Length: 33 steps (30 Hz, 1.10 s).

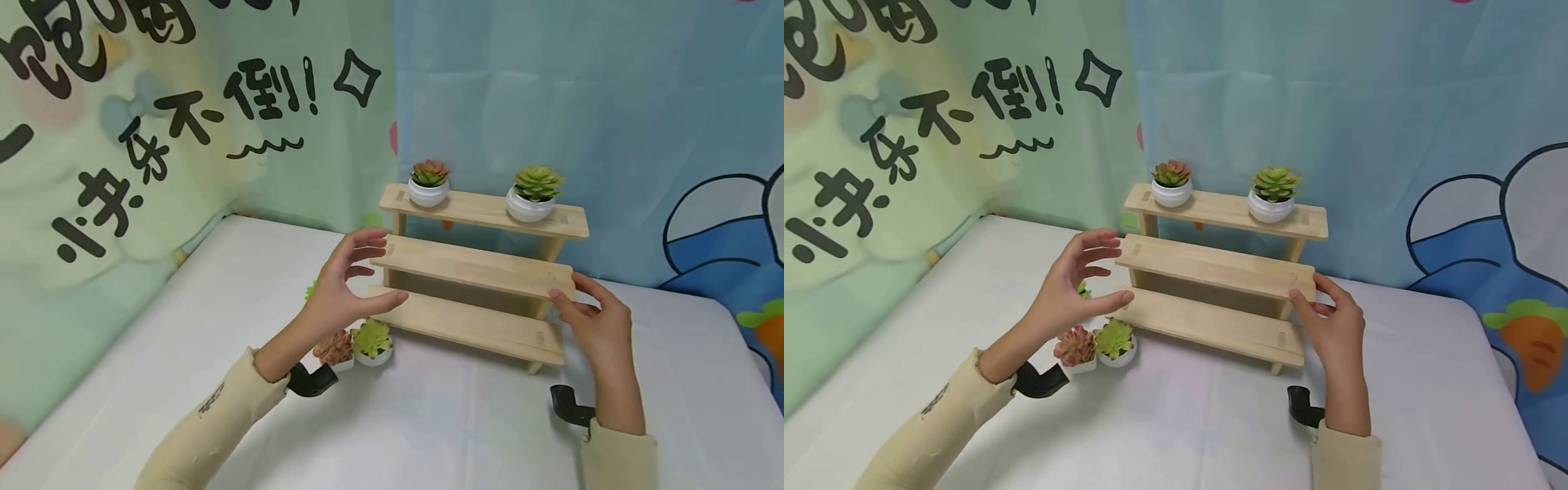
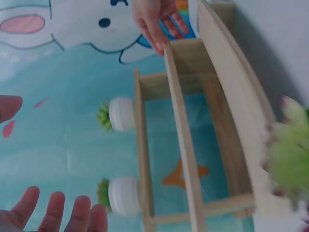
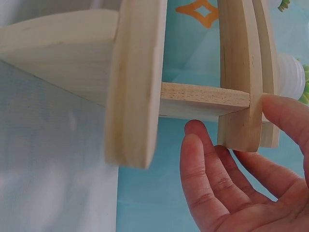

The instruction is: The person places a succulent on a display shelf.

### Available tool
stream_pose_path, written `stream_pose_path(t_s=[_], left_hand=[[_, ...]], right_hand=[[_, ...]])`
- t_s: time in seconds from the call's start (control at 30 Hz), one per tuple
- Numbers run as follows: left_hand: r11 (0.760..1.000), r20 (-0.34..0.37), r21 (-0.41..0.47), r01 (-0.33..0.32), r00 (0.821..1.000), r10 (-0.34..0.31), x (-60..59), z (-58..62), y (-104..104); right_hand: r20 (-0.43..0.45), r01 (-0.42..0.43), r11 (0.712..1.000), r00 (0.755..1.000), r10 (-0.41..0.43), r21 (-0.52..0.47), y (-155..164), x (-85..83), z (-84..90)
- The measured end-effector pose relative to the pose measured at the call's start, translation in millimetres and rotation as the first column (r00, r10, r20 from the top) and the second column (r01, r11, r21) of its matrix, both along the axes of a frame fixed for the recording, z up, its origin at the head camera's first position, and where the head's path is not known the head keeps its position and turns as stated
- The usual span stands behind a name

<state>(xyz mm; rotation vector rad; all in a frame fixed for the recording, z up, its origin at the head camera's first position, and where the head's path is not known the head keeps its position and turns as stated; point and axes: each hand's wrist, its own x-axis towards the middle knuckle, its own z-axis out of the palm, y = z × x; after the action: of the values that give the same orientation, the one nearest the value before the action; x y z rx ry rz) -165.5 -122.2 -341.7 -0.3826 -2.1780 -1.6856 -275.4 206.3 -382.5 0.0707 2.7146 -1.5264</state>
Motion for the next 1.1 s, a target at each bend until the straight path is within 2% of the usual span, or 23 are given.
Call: stream_pose_path(t_s=[0.23, 0.47, 0.7, 0.83, 1.0, 1.1], left_hand=[[0.997, 0.097, -0.03, -0.07, 0.993, 0.073, 26.1, -18.1, -25], [0.995, 0.189, -0.036, -0.092, 0.977, 0.097, 46.6, -45.8, -44], [0.995, 0.288, -0.07, -0.067, 0.954, 0.085, 57.5, -74.8, -51], [0.994, 0.362, -0.087, -0.064, 0.928, 0.091, 62.0, -89.3, -54], [0.996, 0.447, -0.085, -0.023, 0.893, 0.058, 63.1, -102.0, -56], [0.994, 0.453, -0.112, -0.007, 0.89, 0.057, 62.8, -107.6, -57]], right_hand=[[-0.004, 0.02, 1.0, 1.0, -0.02, -0.016, 4, -0.7, 1.2], [0.001, 0.032, 0.999, 1.0, -0.032, -0.035, 8, -2.1, 1.7], [-0.024, 0.036, 0.998, 0.999, -0.037, -0.043, 6, -1.8, 1.2], [-0.029, 0.019, 0.999, 0.999, -0.02, -0.046, 2, -1.6, -0.9], [-0.02, 0.012, 0.999, 1.0, -0.013, -0.038, 0, -1.3, -3.2], [-0.02, 0.009, 0.999, 1.0, -0.009, -0.035, -2, -1.2, -4.1]])
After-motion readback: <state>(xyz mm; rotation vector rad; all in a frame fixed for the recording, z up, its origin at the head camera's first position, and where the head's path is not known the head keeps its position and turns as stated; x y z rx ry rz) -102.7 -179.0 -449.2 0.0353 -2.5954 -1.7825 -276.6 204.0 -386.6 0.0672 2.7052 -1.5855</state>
